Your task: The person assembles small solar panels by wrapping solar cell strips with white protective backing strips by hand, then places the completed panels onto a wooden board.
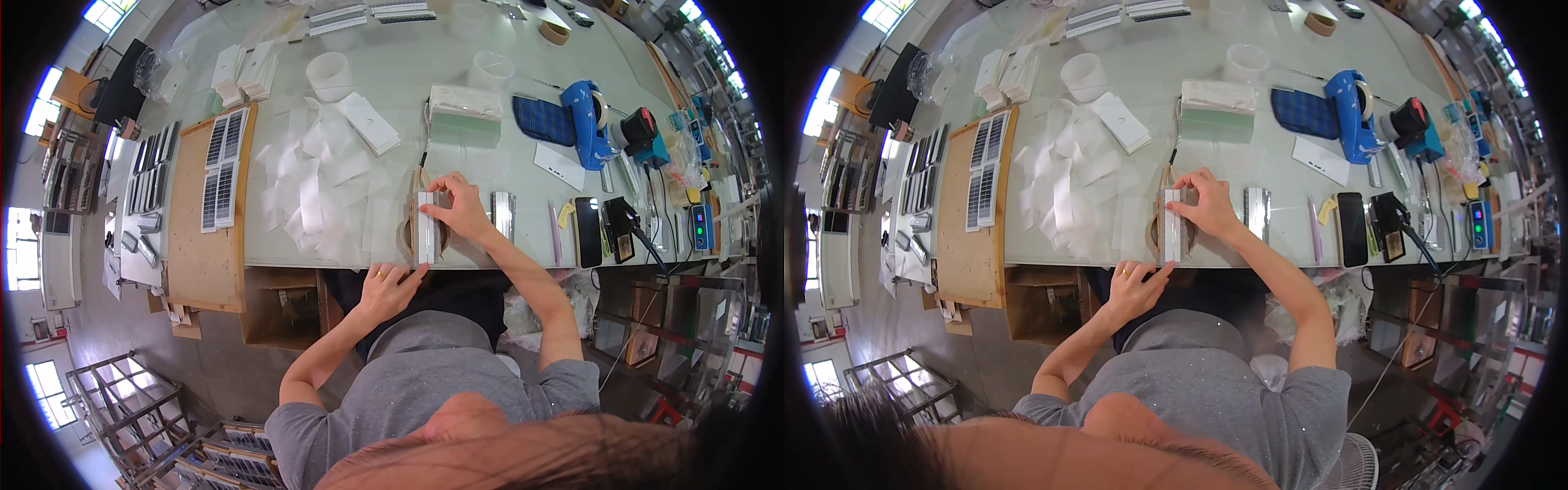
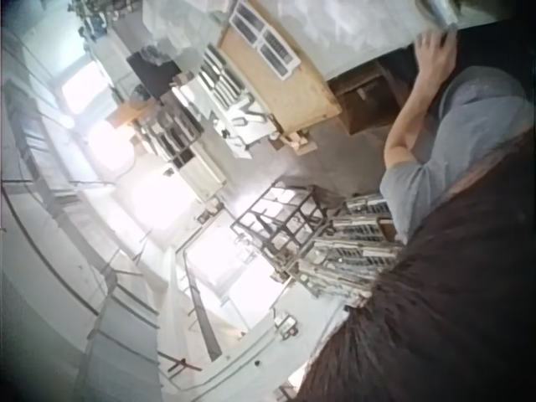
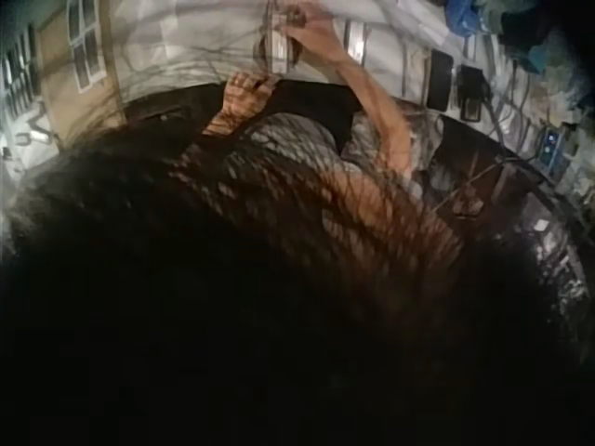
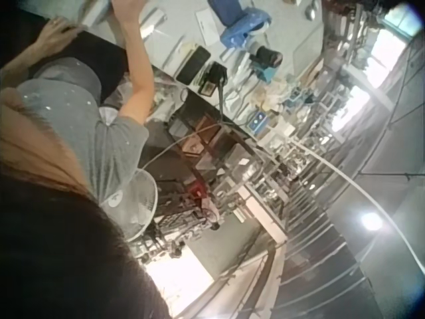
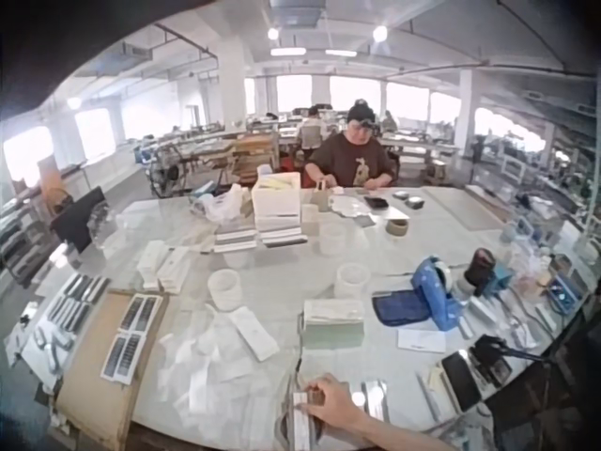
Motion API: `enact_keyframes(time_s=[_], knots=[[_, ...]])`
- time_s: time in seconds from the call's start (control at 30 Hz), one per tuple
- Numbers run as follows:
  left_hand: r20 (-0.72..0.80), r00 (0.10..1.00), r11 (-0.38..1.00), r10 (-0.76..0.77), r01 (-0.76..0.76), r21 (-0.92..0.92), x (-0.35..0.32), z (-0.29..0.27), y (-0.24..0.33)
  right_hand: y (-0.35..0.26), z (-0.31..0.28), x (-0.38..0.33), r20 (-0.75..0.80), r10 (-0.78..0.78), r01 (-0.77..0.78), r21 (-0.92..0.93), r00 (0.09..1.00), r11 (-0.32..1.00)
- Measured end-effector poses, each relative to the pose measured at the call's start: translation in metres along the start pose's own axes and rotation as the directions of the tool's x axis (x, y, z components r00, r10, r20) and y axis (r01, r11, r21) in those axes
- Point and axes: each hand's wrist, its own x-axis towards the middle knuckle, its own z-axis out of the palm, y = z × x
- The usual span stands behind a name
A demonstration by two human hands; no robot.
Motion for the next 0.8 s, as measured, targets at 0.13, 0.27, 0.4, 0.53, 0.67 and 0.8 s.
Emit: enact_keyframes(time_s=[0.13,0.27,0.4,0.53,0.67,0.8], knots=[[0.008,1.000,1.000,-0.007,0.007,0.009,-0.001,0.000,0.001,-0.002,-0.001,-0.001,0.024,0.029,-0.029,-0.025,0.999,0.999],[0.015,1.000,1.000,-0.012,0.012,0.004,0.000,0.000,0.001,-0.003,-0.003,-0.002,0.041,0.043,-0.041,-0.047,0.998,0.998],[0.009,1.000,1.000,-0.005,0.005,0.012,0.001,-0.001,0.001,-0.004,-0.004,-0.001,0.056,0.055,-0.052,-0.047,0.997,0.998],[-0.095,0.989,0.994,0.111,-0.110,0.013,0.000,-0.002,-0.008,-0.008,-0.004,-0.002,0.011,0.009,-0.008,-0.094,1.000,0.996],[-0.147,0.976,0.972,0.158,-0.129,0.194,0.041,-0.009,-0.050,-0.010,-0.004,0.000,0.062,-0.056,0.064,-0.137,0.997,0.988],[-0.117,0.912,0.914,-0.393,0.373,-0.158,0.136,0.012,-0.133,-0.010,-0.007,0.003,0.109,-0.056,0.078,-0.209,0.992,0.975]])
